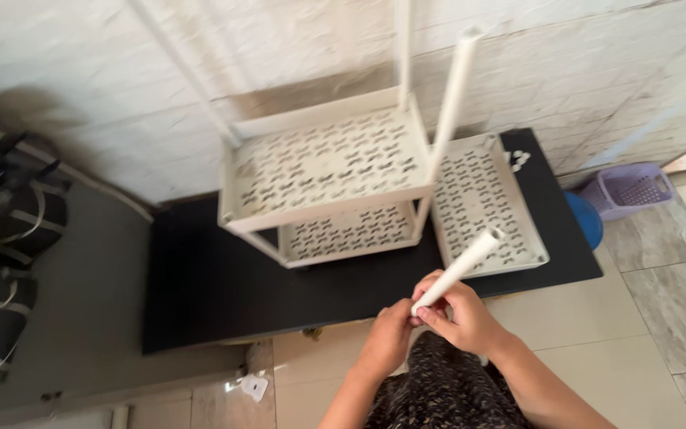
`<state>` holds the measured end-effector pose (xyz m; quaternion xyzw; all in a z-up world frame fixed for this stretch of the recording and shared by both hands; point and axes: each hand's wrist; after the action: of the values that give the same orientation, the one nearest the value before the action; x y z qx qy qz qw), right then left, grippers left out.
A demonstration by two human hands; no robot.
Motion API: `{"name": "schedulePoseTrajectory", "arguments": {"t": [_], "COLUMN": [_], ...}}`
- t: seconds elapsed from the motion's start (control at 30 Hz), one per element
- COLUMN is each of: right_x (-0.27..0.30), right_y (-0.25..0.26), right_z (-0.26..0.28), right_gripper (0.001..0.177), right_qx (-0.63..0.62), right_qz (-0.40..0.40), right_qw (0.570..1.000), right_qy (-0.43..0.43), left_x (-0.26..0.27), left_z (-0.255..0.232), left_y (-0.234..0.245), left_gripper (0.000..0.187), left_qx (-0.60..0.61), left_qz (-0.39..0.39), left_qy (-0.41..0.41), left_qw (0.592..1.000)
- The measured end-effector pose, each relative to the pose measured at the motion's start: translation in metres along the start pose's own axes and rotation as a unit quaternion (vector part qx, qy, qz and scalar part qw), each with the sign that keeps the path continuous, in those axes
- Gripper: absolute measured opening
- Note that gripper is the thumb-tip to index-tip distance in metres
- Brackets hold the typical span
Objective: The person assembles a white plastic shelving unit by inserting vertical support poles into perforated shelf trays and securing them with small plastic caps. The person stacks the trays and poles to form a multi-tiered structure.
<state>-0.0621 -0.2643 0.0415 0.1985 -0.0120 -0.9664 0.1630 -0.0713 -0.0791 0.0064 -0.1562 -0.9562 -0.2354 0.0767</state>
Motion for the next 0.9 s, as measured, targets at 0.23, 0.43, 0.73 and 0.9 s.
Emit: {"name": "schedulePoseTrajectory", "arguments": {"t": [0.23,0.43,0.73,0.9], "right_x": [-0.027,-0.076,-0.187,-0.248], "right_y": [-0.100,-0.141,-0.157,-0.177], "right_z": [0.021,0.037,0.027,-0.012], "right_gripper": [0.013,0.015,0.013,0.010], "right_qx": [-0.045,0.091,0.045,-0.014], "right_qz": [0.070,0.080,0.045,0.011], "right_qw": [0.996,0.991,0.985,0.983], "right_qy": [-0.021,0.055,0.163,0.183], "left_x": [0.069,0.083,0.040,0.005], "left_z": [0.027,0.031,0.016,0.016], "left_y": [0.092,0.159,0.225,0.247], "left_gripper": [0.016,0.037,0.040,0.052], "left_qx": [-0.009,0.015,0.018,0.008], "left_qz": [-0.045,-0.188,-0.314,-0.381], "left_qy": [0.036,-0.031,-0.049,-0.037], "left_qw": [0.998,0.982,0.948,0.924]}}
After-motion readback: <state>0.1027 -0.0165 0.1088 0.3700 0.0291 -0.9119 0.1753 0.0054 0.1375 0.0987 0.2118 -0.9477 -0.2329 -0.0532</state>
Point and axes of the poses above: each hand's wrist, its own x-axis away from the middle knuckle, its own y-axis out of the back of the hand, z = x × y, and after that the axes turned 14 degrees about y, right-handed
